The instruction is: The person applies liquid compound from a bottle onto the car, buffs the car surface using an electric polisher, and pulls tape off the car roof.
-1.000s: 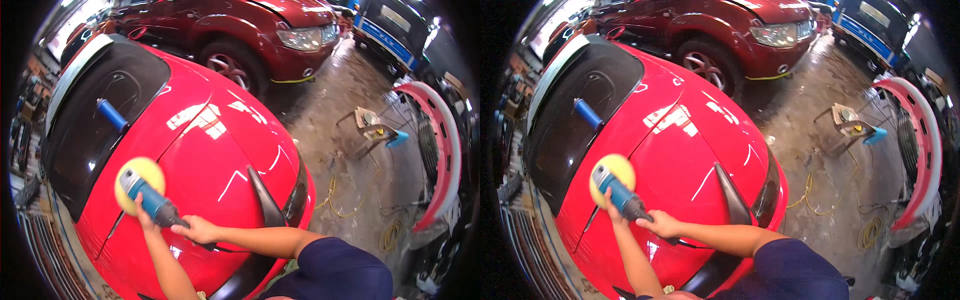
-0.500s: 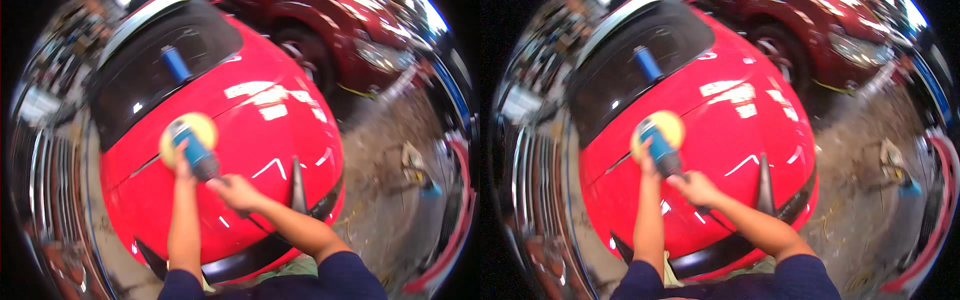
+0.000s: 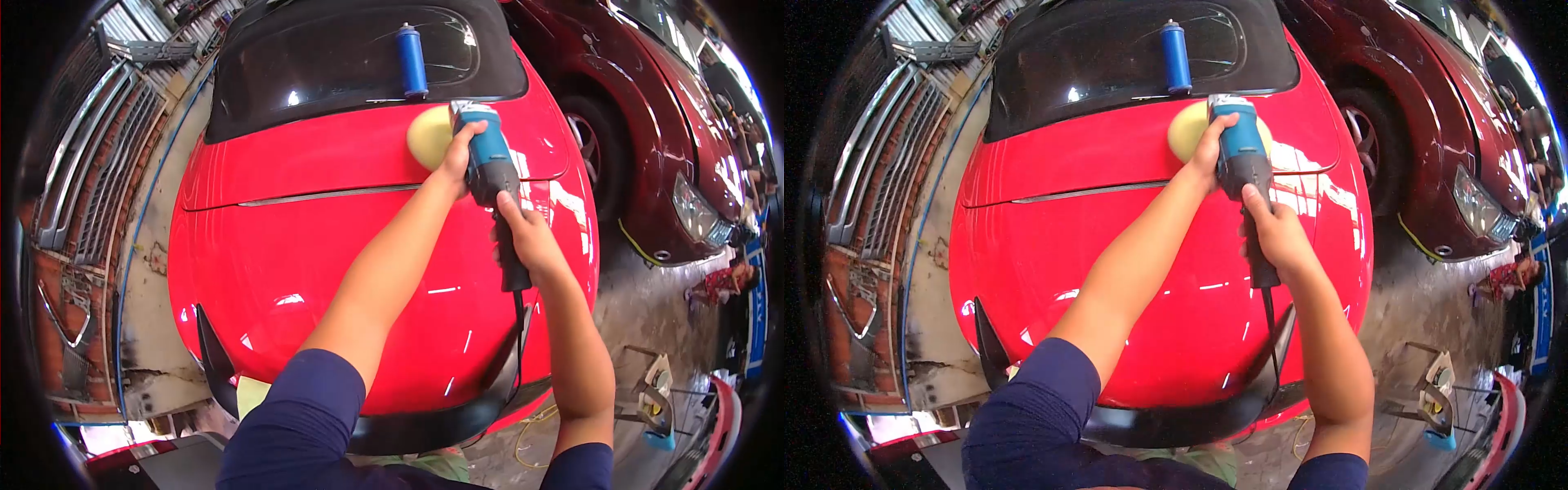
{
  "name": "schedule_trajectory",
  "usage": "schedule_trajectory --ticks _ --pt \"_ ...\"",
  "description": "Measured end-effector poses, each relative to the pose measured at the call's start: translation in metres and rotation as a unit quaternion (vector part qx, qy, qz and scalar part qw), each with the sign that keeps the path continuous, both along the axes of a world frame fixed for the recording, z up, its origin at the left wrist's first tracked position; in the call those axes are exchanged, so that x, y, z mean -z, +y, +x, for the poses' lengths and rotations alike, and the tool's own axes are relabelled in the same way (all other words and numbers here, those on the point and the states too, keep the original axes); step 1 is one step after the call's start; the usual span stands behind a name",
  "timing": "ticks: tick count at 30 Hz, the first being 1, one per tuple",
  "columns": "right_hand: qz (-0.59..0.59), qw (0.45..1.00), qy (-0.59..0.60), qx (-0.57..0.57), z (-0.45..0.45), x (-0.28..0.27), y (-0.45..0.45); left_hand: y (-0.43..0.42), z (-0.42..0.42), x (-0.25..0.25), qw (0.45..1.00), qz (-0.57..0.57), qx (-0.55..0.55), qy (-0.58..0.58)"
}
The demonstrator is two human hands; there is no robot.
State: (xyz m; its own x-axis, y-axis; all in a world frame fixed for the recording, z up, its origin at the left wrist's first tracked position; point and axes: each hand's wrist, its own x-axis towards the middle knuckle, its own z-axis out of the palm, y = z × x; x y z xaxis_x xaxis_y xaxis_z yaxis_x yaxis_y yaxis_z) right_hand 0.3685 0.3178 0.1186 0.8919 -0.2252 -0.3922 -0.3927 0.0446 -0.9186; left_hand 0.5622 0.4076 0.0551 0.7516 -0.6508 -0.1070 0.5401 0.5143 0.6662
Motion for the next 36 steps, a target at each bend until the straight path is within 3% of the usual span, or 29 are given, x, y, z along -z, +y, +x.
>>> schedule_trajectory --ticks 6,15,22,26,30,34,36 --pt "-0.009 1.0 -0.002 -0.011 0.026 0.003 0.004 0.009 0.026 0.003 1.0 -0.015 0.022 0.004" --pt "0.07 0.996 0.03 -0.047 -0.06 0.008 0.049 0.069 -0.07 0.007 0.998 0.017 -0.043 0.038" --pt "-0.009 0.999 -0.009 -0.036 -0.002 0.003 0.026 0.041 -0.009 -0.008 1.0 -0.001 -0.018 0.015" --pt "-0.032 0.999 -0.025 -0.004 0.025 0.026 0.004 0.001 0.032 0.008 0.995 0.075 -0.013 0.059" --pt "-0.001 0.999 -0.042 0.031 0.022 0.048 0.0 -0.01 0.017 0.007 0.992 0.128 -0.019 -0.007" --pt "0.044 0.997 -0.057 0.03 0.01 0.067 0.01 0.002 -0.002 0.029 0.995 0.025 0.099 -0.011" --pt "0.064 0.996 -0.064 0.009 0.0 0.076 0.009 0.012 -0.026 0.023 0.997 0.046 0.061 0.02"
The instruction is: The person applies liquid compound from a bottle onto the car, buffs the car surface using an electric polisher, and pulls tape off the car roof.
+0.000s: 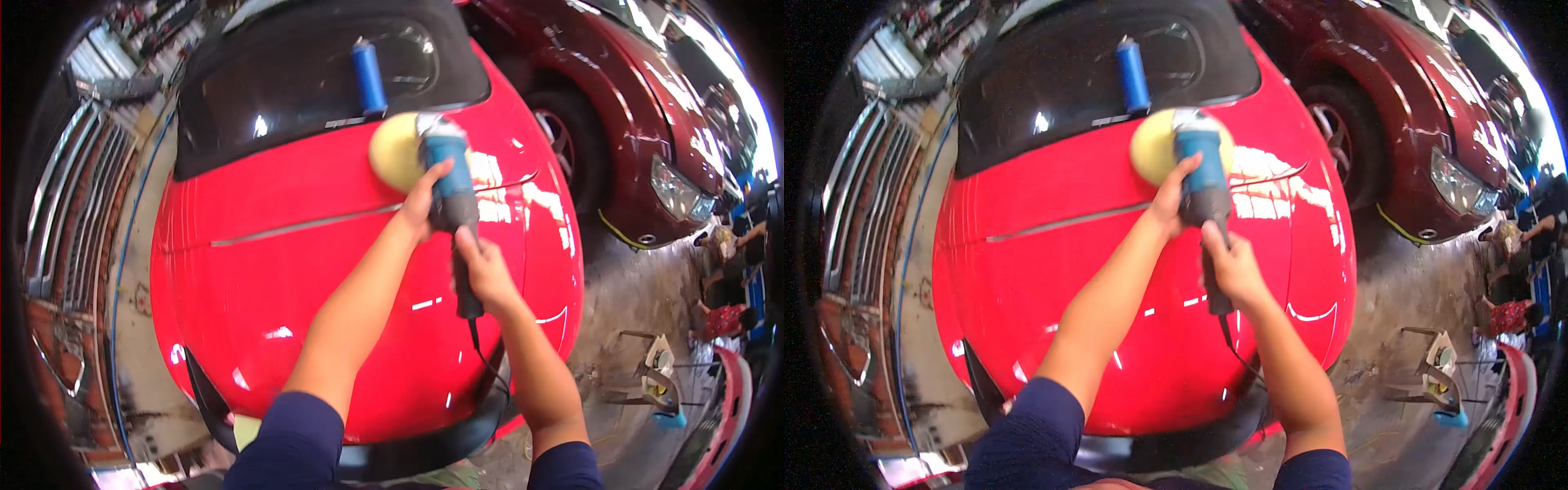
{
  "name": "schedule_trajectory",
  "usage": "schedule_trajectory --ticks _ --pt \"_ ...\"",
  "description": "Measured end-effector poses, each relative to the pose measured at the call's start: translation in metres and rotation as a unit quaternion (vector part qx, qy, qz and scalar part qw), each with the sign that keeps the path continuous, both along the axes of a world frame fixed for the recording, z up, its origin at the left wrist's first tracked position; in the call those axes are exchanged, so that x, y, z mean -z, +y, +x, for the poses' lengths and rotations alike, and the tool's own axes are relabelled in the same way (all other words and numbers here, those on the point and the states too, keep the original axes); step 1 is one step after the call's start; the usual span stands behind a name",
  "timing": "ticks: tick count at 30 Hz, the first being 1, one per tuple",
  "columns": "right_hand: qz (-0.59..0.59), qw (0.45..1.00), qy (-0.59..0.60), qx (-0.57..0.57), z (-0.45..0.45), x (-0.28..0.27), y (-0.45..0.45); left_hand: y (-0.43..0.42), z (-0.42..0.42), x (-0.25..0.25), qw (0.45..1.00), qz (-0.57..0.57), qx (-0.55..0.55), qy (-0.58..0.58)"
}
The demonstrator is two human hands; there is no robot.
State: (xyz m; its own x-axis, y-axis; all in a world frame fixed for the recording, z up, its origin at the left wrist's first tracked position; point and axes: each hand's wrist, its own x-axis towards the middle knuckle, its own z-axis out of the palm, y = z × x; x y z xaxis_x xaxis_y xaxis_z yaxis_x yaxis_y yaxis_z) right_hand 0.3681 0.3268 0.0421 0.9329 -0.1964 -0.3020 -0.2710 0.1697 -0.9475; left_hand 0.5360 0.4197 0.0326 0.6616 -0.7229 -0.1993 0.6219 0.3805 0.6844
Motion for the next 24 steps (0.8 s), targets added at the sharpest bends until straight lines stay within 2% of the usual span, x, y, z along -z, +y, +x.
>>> schedule_trajectory --ticks 4,6,8,10,12,14,16,17,18,19,20,21,22,23,24 --pt "0.09 0.995 0.018 -0.044 -0.047 -0.004 0.023 0.039 -0.042 -0.002 0.999 0.042 -0.003 0.004" --pt "0.113 0.988 0.016 -0.106 -0.102 -0.02 0.04 0.065 -0.08 -0.016 1.0 -0.002 0.011 0.01" --pt "0.087 0.982 -0.077 -0.147 -0.164 -0.02 0.053 0.087 -0.128 -0.05 0.998 -0.022 -0.061 -0.016" --pt "0.015 0.959 -0.101 -0.265 -0.227 -0.018 0.046 0.114 -0.162 -0.079 0.993 -0.062 -0.094 -0.025" --pt "-0.039 0.937 0.05 -0.344 -0.296 -0.026 0.039 0.151 -0.179 -0.093 0.99 -0.099 -0.086 -0.043" --pt "-0.098 0.892 0.174 -0.406 -0.376 0.007 0.032 0.189 -0.193 -0.106 0.979 -0.186 -0.064 -0.048" --pt "-0.124 0.892 0.301 -0.314 -0.497 0.098 0.02 0.208 -0.218 -0.14 0.955 -0.251 -0.13 -0.094" --pt "-0.15 0.925 0.269 -0.223 -0.561 0.123 0.015 0.224 -0.233 -0.156 0.95 -0.26 -0.127 -0.12" --pt "-0.324 0.897 0.279 -0.116 -0.619 0.148 0.027 0.241 -0.246 -0.172 0.947 -0.263 -0.117 -0.139" --pt "-0.46 0.774 0.417 -0.125 -0.644 0.153 0.033 0.257 -0.255 -0.185 0.944 -0.257 -0.105 -0.179" --pt "-0.413 0.789 0.406 0.206 -0.691 0.163 0.056 0.275 -0.267 -0.196 0.939 -0.249 -0.095 -0.215" --pt "-0.463 0.776 0.346 0.252 -0.743 0.197 0.067 0.293 -0.279 -0.207 0.941 -0.234 -0.084 -0.23" --pt "-0.293 0.853 0.408 0.144 -0.757 0.157 0.071 0.311 -0.289 -0.22 0.94 -0.22 -0.077 -0.251" --pt "-0.003 0.881 0.421 0.216 -0.769 0.162 0.076 0.312 -0.289 -0.214 0.937 -0.205 -0.077 -0.272" --pt "0.047 0.868 0.459 0.182 -0.767 0.133 0.091 0.32 -0.287 -0.22 0.939 -0.191 -0.063 -0.278"
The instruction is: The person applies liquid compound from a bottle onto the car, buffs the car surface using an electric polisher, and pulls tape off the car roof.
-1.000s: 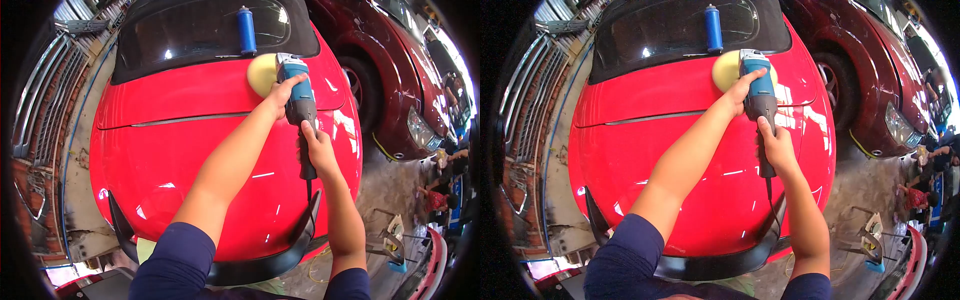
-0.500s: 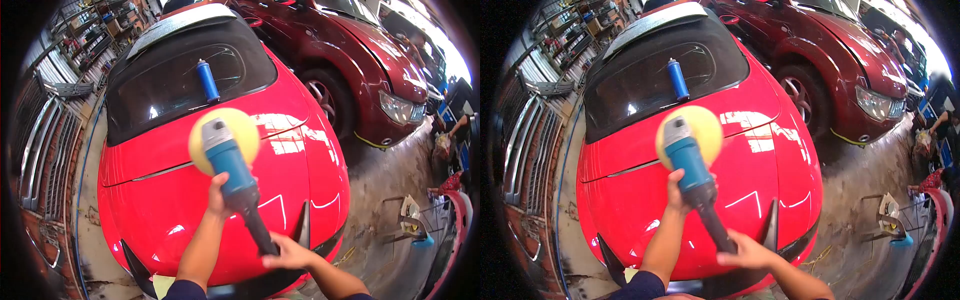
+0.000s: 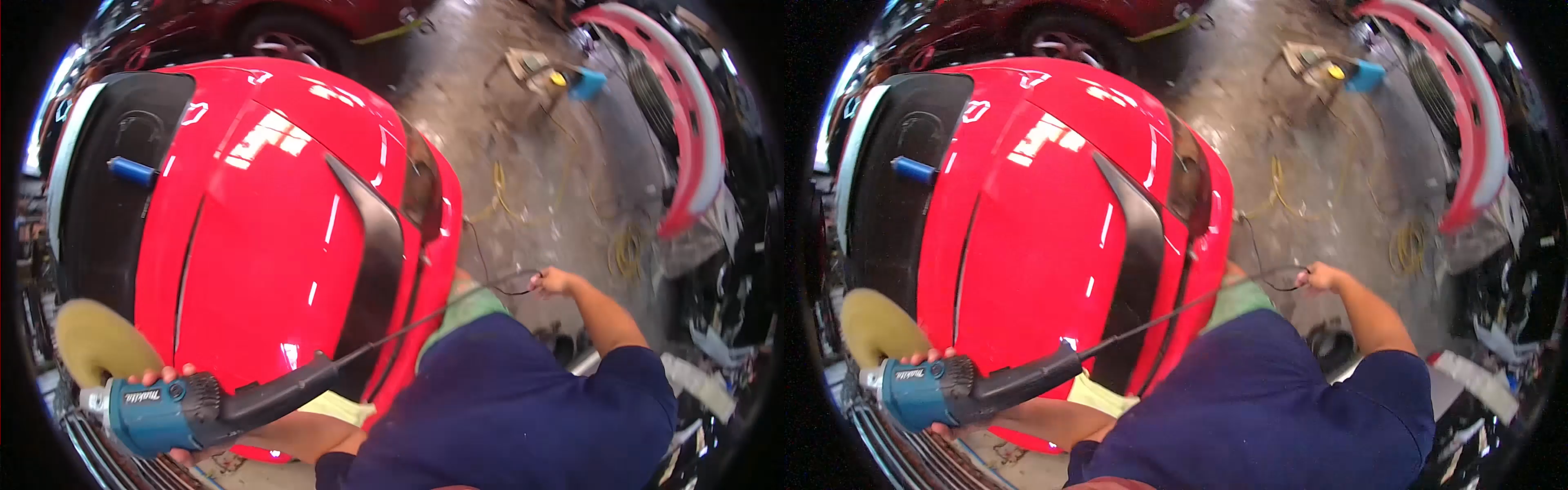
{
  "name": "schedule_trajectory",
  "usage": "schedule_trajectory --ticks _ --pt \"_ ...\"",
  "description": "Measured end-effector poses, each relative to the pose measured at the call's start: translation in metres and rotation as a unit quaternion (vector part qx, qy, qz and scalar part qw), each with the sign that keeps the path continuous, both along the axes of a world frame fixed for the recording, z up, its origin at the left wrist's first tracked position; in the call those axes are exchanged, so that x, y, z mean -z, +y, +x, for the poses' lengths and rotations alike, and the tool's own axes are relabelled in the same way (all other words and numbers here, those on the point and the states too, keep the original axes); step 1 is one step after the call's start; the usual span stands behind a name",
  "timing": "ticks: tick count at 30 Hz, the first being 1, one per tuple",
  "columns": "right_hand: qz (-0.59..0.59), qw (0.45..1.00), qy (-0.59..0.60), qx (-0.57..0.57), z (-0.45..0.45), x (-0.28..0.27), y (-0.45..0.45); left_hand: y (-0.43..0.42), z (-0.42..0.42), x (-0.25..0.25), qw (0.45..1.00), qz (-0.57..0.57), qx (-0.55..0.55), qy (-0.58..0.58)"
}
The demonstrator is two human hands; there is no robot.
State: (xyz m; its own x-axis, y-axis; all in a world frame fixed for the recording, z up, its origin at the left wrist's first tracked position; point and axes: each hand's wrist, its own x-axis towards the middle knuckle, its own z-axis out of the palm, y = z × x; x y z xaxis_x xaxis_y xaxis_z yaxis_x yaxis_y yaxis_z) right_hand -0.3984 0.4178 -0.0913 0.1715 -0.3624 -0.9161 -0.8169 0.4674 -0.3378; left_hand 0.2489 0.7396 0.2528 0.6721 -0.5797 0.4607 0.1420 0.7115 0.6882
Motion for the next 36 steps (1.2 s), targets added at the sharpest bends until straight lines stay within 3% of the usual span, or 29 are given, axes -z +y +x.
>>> schedule_trajectory --ticks 1,4,10,12,14,16,19,21,23,24,25,26,29,30,31,32,34,36 --pt "0.06 0.998 0.02 -0.011 0.002 -0.036 0.015 0.013 0.0 -0.006 1.0 0.009 0.004 -0.013" --pt "-0.026 0.975 0.139 -0.174 -0.023 -0.076 0.042 0.058 -0.006 -0.017 0.998 0.032 0.031 -0.035" --pt "-0.012 0.954 0.207 -0.215 -0.068 -0.123 0.045 0.089 -0.055 -0.027 0.998 0.008 0.035 -0.058" --pt "-0.199 0.879 0.208 -0.381 -0.079 -0.127 0.032 0.089 -0.066 -0.033 0.997 0.0 0.036 -0.075" --pt "-0.449 0.854 0.149 -0.217 -0.065 -0.107 0.016 0.083 -0.06 -0.03 0.996 -0.002 0.022 -0.089" --pt "-0.526 0.848 0.047 -0.041 -0.024 -0.111 0.008 0.082 -0.068 -0.034 0.995 0.003 0.007 -0.095" --pt "-0.596 0.794 -0.116 -0.035 0.019 -0.073 0.002 0.081 -0.077 -0.039 0.996 -0.009 0.045 -0.082" --pt "-0.597 0.776 -0.074 -0.187 0.057 -0.078 0.009 0.08 -0.086 -0.037 0.993 -0.028 0.092 -0.062" --pt "-0.502 0.828 -0.02 -0.25 0.11 -0.074 0.011 0.075 -0.097 -0.035 0.989 -0.062 0.126 -0.053" --pt "-0.546 0.796 -0.161 -0.205 0.147 -0.075 0.019 0.068 -0.103 -0.032 0.986 -0.075 0.142 -0.055" --pt "-0.51 0.804 -0.24 -0.191 0.196 -0.121 0.039 0.061 -0.11 -0.028 0.987 -0.085 0.129 -0.034" --pt "-0.408 0.845 -0.299 -0.175 0.227 -0.136 0.053 0.055 -0.119 -0.02 0.988 -0.098 0.118 -0.007" --pt "-0.198 0.794 -0.494 -0.293 0.312 -0.239 0.106 0.032 -0.123 0.008 0.997 -0.057 0.029 0.051" --pt "-0.16 0.725 -0.584 -0.327 0.336 -0.243 0.12 0.026 -0.121 0.01 0.997 -0.026 0.015 0.071" --pt "-0.053 0.711 -0.619 -0.329 0.354 -0.256 0.132 0.019 -0.118 0.012 0.996 0.004 0.002 0.091" --pt "0.02 0.733 -0.593 -0.331 0.365 -0.282 0.138 0.01 -0.118 0.016 0.993 0.024 -0.009 0.112" --pt "0.037 0.715 -0.58 -0.388 0.363 -0.281 0.136 -0.016 -0.137 0.028 0.986 0.058 -0.022 0.152" --pt "0.18 0.762 -0.51 -0.357 0.374 -0.304 0.126 -0.037 -0.131 0.041 0.975 0.087 -0.027 0.203"
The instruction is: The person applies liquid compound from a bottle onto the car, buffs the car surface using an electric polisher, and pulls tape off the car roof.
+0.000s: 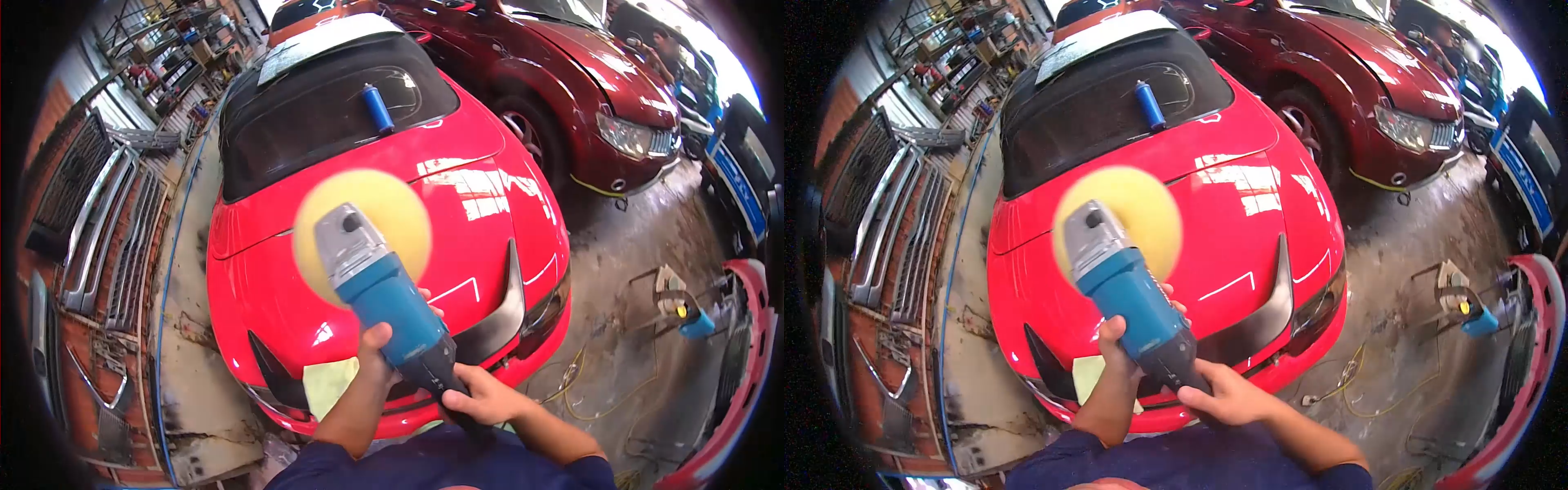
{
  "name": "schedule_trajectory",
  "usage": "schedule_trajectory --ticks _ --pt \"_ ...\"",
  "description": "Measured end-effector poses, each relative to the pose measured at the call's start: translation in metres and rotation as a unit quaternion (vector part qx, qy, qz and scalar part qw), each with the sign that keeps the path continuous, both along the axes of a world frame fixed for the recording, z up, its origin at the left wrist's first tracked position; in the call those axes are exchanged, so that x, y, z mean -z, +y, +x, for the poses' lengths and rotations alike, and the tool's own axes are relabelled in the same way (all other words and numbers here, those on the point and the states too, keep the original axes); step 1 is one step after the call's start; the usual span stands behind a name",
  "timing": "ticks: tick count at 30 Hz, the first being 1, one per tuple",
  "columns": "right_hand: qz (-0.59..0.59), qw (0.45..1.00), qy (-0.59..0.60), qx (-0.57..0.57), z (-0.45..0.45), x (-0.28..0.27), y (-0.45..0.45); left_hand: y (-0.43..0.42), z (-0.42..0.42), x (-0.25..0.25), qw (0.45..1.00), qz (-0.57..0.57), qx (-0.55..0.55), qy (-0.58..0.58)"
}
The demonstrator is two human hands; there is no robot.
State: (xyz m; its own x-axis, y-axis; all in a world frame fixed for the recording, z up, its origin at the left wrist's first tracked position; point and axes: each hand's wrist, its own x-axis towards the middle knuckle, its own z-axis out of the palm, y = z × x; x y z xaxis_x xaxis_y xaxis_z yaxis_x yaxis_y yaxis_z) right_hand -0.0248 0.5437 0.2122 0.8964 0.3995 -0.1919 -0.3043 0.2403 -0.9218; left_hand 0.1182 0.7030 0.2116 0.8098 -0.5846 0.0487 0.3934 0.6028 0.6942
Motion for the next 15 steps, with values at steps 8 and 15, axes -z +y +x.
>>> schedule_trajectory --ticks 8,15 --pt "0.075 0.987 0.107 0.093 0.126 0.051 -0.076 -0.1 0.126 0.061 0.984 0.108 0.019 0.143" --pt "0.111 0.971 0.134 0.162 0.28 0.129 -0.127 -0.165 0.286 0.142 0.979 0.158 0.046 0.119"
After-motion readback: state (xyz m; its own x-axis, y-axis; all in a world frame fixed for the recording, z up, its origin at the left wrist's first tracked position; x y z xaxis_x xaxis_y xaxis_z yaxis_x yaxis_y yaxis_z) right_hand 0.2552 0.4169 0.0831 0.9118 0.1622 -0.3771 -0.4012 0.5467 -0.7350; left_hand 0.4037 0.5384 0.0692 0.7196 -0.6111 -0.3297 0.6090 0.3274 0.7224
